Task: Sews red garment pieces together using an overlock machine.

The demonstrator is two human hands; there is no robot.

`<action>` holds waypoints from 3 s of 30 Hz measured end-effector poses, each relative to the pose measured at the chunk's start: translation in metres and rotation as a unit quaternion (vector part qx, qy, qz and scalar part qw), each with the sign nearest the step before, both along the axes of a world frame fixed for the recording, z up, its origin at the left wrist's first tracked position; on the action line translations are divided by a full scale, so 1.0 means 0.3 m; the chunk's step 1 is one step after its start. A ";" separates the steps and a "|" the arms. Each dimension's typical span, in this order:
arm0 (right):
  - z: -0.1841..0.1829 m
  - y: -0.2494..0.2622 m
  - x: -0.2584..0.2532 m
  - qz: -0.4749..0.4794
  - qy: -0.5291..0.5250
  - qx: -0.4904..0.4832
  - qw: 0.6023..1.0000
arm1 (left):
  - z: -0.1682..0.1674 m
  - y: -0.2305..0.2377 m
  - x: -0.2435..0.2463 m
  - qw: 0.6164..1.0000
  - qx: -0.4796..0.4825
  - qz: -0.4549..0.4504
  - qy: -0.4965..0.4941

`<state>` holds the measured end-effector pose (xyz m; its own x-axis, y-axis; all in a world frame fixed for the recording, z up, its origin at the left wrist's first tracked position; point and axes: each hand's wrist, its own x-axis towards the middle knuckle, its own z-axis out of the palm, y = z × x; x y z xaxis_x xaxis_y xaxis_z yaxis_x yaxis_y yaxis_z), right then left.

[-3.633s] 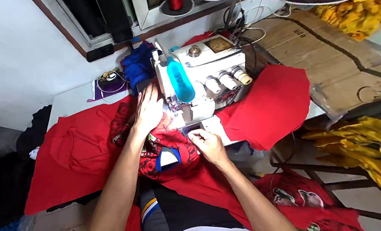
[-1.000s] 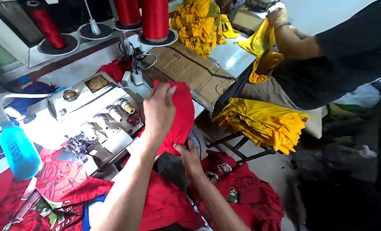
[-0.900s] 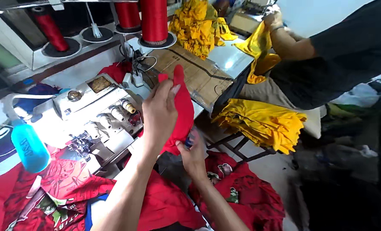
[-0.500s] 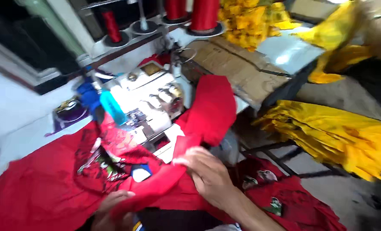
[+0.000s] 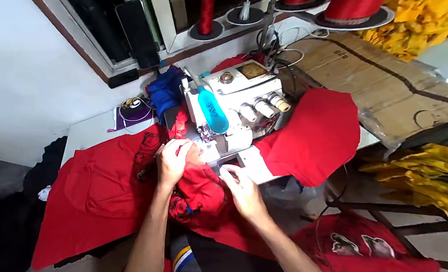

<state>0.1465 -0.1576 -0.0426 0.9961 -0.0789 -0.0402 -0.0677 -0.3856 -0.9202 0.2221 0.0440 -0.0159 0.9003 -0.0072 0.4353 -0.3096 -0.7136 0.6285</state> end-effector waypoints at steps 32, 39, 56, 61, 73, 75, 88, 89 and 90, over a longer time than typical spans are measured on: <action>0.125 -0.001 -0.036 0.121 -0.035 0.207 0.970 | 0.135 -0.099 -0.294 0.995 -0.027 -0.082 -0.049; 0.135 -0.006 -0.021 0.169 -0.063 0.185 0.966 | 0.150 -0.083 -0.271 0.996 -0.009 -0.075 -0.042; 0.150 0.025 0.075 -0.014 -0.129 0.024 0.991 | 0.185 -0.099 -0.095 0.992 0.101 -0.049 -0.061; 0.050 -0.007 0.082 -0.049 -0.043 0.062 0.996 | 0.032 -0.142 -0.045 0.977 0.209 0.040 0.009; 0.048 0.028 0.149 -0.104 -0.073 0.095 0.987 | 0.088 -0.166 0.045 0.941 0.317 0.048 0.112; 0.047 0.034 0.159 -0.111 -0.094 0.089 0.985 | 0.087 -0.163 0.057 0.944 0.305 0.055 0.111; -0.085 -0.010 0.042 0.033 0.038 0.133 0.990 | 0.065 0.083 -0.198 0.995 0.036 0.072 0.056; -0.082 -0.003 0.044 0.036 0.037 0.131 0.990 | 0.121 0.077 -0.142 0.995 0.049 0.074 0.042; -0.081 0.004 0.045 0.038 0.036 0.130 0.990 | 0.162 0.062 -0.078 0.995 0.061 0.079 0.029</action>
<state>0.1600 -0.1565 -0.0668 0.9925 0.0177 -0.1209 -0.1172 -0.1434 -0.9827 0.1988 0.0625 0.0327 0.9180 0.0870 0.3870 -0.1530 -0.8225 0.5478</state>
